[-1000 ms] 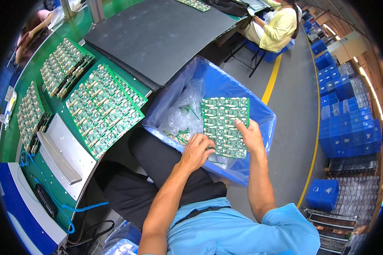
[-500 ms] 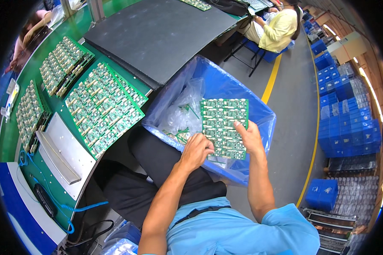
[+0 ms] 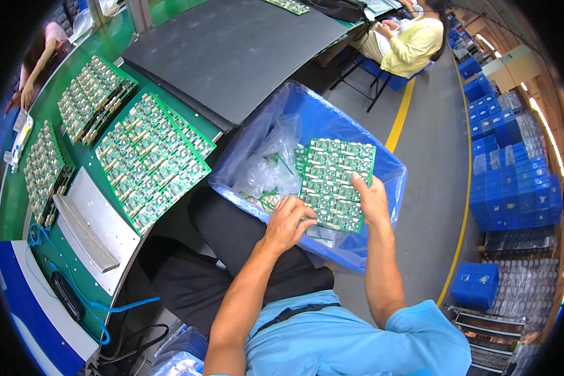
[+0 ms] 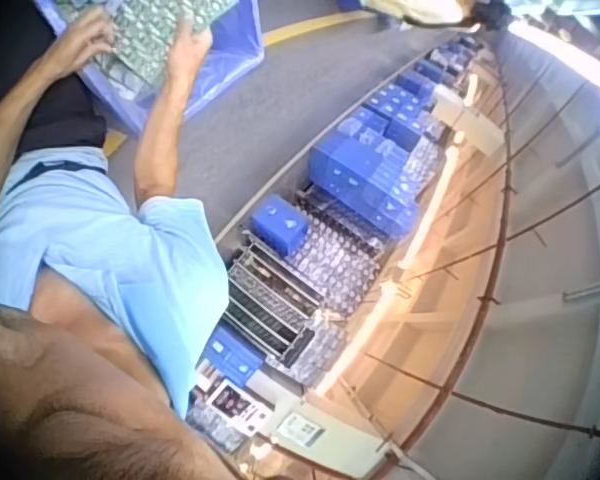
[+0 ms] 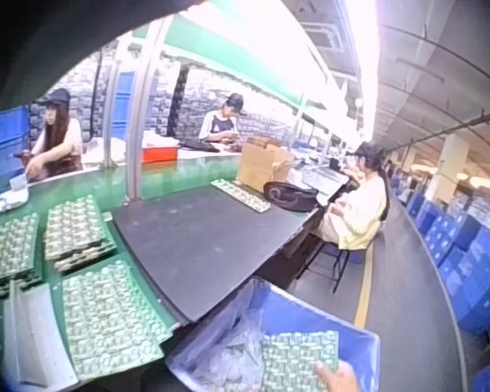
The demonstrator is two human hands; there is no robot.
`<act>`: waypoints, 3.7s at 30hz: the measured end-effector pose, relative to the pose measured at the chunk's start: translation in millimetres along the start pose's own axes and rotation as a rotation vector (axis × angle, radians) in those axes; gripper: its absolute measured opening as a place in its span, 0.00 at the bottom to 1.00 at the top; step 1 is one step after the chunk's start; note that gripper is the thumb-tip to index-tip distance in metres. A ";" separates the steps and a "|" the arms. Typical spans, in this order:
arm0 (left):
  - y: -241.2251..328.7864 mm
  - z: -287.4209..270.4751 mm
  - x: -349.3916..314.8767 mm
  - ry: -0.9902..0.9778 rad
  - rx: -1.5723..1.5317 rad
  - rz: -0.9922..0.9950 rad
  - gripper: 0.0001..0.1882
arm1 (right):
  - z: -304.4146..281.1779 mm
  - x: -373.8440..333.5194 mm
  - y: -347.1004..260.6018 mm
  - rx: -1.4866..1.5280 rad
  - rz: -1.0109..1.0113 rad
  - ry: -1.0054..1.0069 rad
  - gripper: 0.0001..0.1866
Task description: Inspecting and sorting printed circuit boards at a factory assembly line workstation.
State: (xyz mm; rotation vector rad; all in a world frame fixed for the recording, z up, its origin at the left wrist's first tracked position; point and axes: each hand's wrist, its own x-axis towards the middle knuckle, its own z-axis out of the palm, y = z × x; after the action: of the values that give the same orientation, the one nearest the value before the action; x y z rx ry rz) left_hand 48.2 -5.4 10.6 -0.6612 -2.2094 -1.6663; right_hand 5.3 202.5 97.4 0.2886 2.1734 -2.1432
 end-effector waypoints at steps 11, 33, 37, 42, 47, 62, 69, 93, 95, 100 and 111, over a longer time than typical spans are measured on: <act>3.2 12.4 6.1 -0.071 0.027 0.061 0.11 | -5.2 0.3 -4.7 -0.010 0.021 0.018 0.14; -27.4 76.5 6.7 0.414 0.070 -0.530 0.09 | 36.0 11.1 16.7 -0.783 -0.625 0.273 0.19; -28.8 84.6 13.0 0.446 0.073 -0.569 0.09 | 44.8 6.4 14.4 -0.753 -0.596 0.250 0.19; -38.8 82.3 9.2 0.454 -0.065 -0.413 0.09 | 34.3 12.9 17.5 -0.717 -0.559 0.196 0.19; -54.2 83.5 3.6 0.458 -0.002 -0.288 0.05 | 28.8 14.1 18.3 -0.681 -0.533 0.138 0.19; -95.4 101.7 -5.4 0.346 -0.198 -0.243 0.08 | 59.6 -23.5 -28.2 -0.507 -0.481 0.084 0.19; -68.5 71.2 -4.5 0.308 -0.406 -0.506 0.08 | 77.0 -32.4 -32.1 -0.409 -0.469 0.048 0.19; -0.5 9.8 3.3 0.348 -0.038 -0.280 0.06 | 0.8 30.2 20.1 0.106 -0.002 0.162 0.16; 1.7 10.5 -0.1 0.330 -0.051 -0.281 0.06 | -0.6 27.2 24.4 0.105 0.024 0.164 0.16; -4.3 4.1 -7.4 0.274 0.077 -0.254 0.12 | 2.7 35.0 30.0 0.097 0.038 0.112 0.17; -10.1 -2.0 -4.1 0.194 0.125 -0.097 0.10 | 7.5 38.6 8.2 0.087 0.166 -0.018 0.15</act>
State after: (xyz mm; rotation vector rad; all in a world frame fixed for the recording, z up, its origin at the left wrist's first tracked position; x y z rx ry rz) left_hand 46.3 -10.3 0.9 -0.3496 -2.2143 -1.5484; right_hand -31.6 198.2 82.0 0.4375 1.9728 -2.1427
